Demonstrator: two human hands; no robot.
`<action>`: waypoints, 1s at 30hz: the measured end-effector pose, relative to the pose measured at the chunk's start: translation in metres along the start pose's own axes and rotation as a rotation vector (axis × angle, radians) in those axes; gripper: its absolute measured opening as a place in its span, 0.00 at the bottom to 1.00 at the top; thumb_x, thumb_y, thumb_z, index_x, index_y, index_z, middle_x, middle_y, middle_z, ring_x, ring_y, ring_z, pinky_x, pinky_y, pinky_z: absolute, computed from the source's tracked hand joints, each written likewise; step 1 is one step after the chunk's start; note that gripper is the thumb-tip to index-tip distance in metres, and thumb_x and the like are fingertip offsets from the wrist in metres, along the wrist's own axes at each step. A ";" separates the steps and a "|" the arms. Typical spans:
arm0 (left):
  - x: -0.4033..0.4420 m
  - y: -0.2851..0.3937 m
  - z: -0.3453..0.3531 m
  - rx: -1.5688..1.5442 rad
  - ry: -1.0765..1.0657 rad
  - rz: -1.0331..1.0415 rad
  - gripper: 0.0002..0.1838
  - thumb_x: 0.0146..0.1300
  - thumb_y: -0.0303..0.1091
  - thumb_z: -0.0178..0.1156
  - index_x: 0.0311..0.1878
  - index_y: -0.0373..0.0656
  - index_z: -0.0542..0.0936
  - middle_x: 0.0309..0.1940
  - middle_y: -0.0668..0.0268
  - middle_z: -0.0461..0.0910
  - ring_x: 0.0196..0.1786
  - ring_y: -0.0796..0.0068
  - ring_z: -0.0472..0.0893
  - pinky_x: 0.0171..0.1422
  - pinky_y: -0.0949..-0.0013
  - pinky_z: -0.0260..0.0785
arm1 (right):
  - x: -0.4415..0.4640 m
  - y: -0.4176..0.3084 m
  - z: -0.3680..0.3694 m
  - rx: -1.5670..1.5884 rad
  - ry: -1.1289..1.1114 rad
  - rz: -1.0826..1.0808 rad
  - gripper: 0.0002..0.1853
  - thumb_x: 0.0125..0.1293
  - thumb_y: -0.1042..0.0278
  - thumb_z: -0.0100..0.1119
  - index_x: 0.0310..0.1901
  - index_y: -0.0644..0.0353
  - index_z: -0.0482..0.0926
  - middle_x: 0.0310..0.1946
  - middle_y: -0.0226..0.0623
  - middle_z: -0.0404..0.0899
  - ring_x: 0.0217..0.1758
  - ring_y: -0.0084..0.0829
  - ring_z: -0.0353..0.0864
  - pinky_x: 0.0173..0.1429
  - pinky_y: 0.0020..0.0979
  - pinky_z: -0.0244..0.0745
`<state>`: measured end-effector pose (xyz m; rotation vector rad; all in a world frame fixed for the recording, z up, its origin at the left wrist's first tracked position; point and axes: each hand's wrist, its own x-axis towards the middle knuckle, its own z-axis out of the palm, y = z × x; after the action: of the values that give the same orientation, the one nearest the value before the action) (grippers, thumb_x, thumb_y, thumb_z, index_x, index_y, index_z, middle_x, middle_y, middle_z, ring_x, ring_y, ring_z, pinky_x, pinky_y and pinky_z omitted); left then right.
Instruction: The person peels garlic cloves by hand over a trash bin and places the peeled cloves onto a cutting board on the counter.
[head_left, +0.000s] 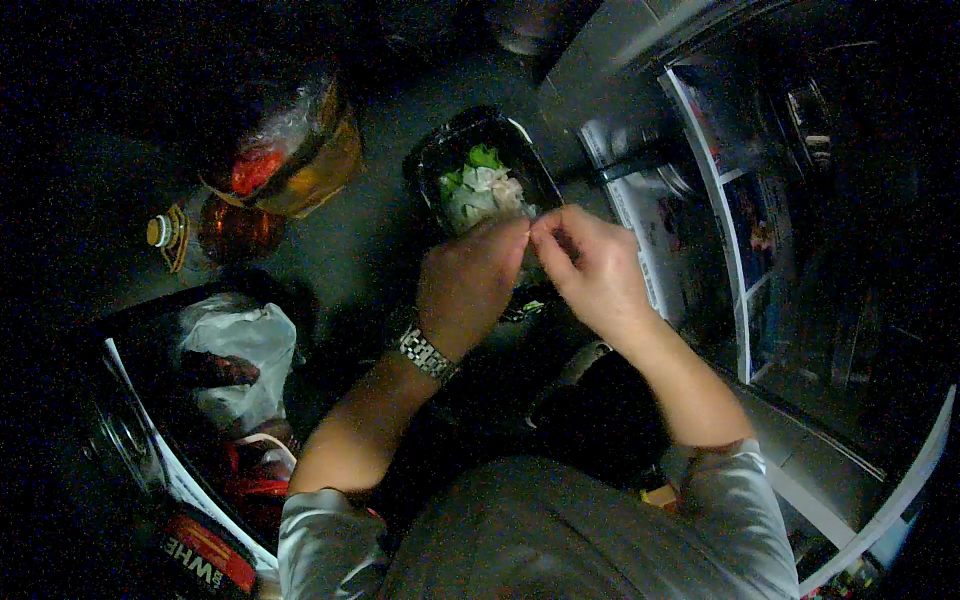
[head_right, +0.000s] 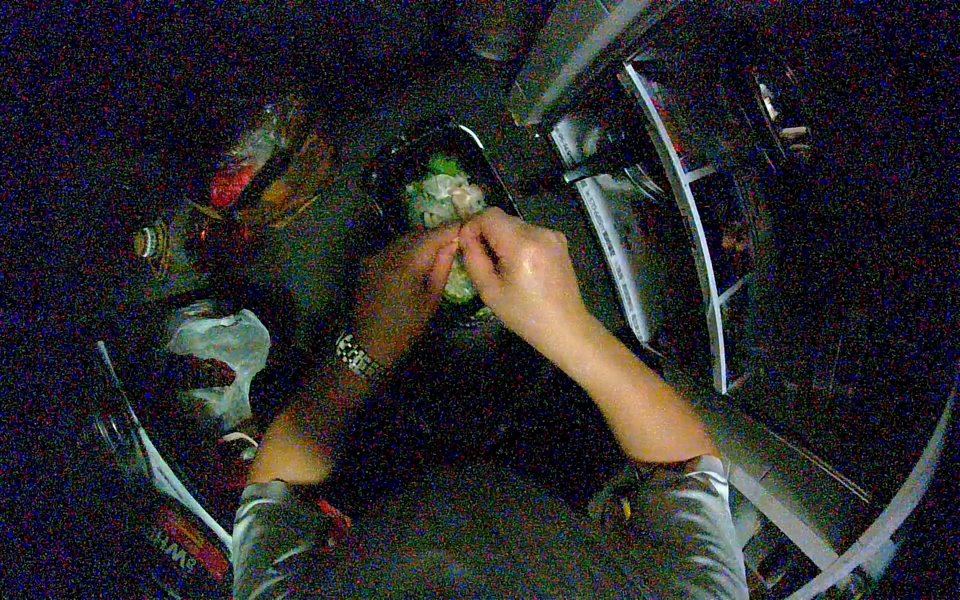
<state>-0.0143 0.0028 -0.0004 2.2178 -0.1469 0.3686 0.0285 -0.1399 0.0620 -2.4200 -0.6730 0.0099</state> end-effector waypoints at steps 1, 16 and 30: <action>0.000 -0.001 0.000 0.030 -0.009 0.037 0.05 0.64 0.31 0.54 0.41 0.45 0.77 0.33 0.59 0.81 0.34 0.55 0.82 0.34 0.58 0.76 | 0.000 0.001 0.001 -0.001 -0.001 0.000 0.06 0.62 0.68 0.59 0.31 0.60 0.77 0.25 0.45 0.80 0.28 0.49 0.81 0.33 0.45 0.76; 0.003 0.003 -0.004 -0.148 -0.005 -0.057 0.06 0.66 0.33 0.55 0.43 0.45 0.77 0.35 0.56 0.81 0.36 0.53 0.81 0.36 0.56 0.75 | -0.001 0.016 0.003 0.359 -0.177 0.317 0.05 0.69 0.71 0.55 0.38 0.63 0.76 0.29 0.28 0.79 0.32 0.17 0.77 0.37 0.21 0.71; 0.003 0.006 -0.012 -0.885 -0.031 -0.511 0.11 0.67 0.34 0.57 0.48 0.41 0.79 0.31 0.66 0.82 0.26 0.80 0.77 0.31 0.75 0.70 | 0.008 0.021 0.000 0.130 -0.014 0.311 0.07 0.61 0.67 0.58 0.33 0.63 0.78 0.26 0.47 0.81 0.29 0.43 0.83 0.35 0.39 0.75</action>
<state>-0.0151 0.0080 0.0121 1.3145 0.2093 -0.0309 0.0448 -0.1505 0.0514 -2.3751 -0.2866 0.1918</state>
